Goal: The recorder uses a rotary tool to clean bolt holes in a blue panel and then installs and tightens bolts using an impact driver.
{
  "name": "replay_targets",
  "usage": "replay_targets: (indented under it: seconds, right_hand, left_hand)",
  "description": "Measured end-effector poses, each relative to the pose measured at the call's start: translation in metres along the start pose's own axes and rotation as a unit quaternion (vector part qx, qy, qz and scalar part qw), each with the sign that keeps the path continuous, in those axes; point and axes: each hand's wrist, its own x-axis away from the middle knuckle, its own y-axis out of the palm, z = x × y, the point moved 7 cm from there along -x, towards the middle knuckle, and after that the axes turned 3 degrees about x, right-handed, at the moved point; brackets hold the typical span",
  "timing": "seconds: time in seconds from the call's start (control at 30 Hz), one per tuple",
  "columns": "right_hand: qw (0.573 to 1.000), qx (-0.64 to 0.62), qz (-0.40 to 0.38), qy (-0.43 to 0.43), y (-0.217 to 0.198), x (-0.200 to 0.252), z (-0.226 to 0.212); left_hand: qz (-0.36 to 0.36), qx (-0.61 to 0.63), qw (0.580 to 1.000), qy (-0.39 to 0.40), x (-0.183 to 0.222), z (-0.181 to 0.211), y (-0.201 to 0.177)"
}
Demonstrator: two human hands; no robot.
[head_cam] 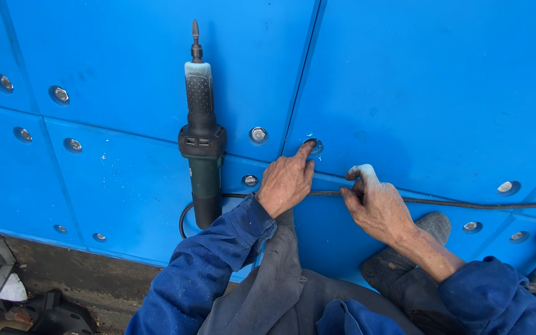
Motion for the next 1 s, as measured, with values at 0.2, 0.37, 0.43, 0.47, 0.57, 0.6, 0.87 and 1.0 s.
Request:
replay_targets:
  seconds: [0.2,0.37,0.43,0.47,0.57,0.6,0.87,1.0]
  right_hand:
    - [1.0,-0.022,-0.018,-0.006,0.005,0.0,-0.006]
    - [0.999,-0.031,-0.005,-0.013,0.0,0.0,-0.005]
    - [0.999,-0.033,-0.003,-0.009,0.0,0.001,-0.002]
    - [0.999,-0.032,-0.004,-0.01,0.0,0.001,-0.001]
    - [0.999,-0.034,-0.013,-0.008,0.002,0.002,-0.002]
    - [0.999,-0.037,-0.022,-0.006,0.004,0.002,-0.003]
    - [0.998,-0.046,-0.034,-0.001,0.008,0.002,-0.001]
    - [0.999,-0.049,-0.024,-0.001,0.006,0.002,-0.005]
  left_hand:
    - [-0.016,-0.012,0.999,0.026,-0.004,-0.005,0.004]
    - [-0.025,-0.002,1.0,-0.009,0.002,0.002,0.006]
    - [-0.026,-0.001,0.999,-0.025,0.006,0.001,0.01]
    - [-0.017,-0.01,1.0,-0.021,0.006,0.0,0.011]
    - [-0.011,-0.023,1.0,-0.014,0.005,-0.003,0.013]
    - [-0.013,-0.029,0.999,-0.01,0.005,-0.004,0.013]
    - [0.008,-0.062,0.998,-0.021,0.013,0.008,0.007]
    - [0.008,-0.051,0.999,-0.016,0.009,0.007,0.005]
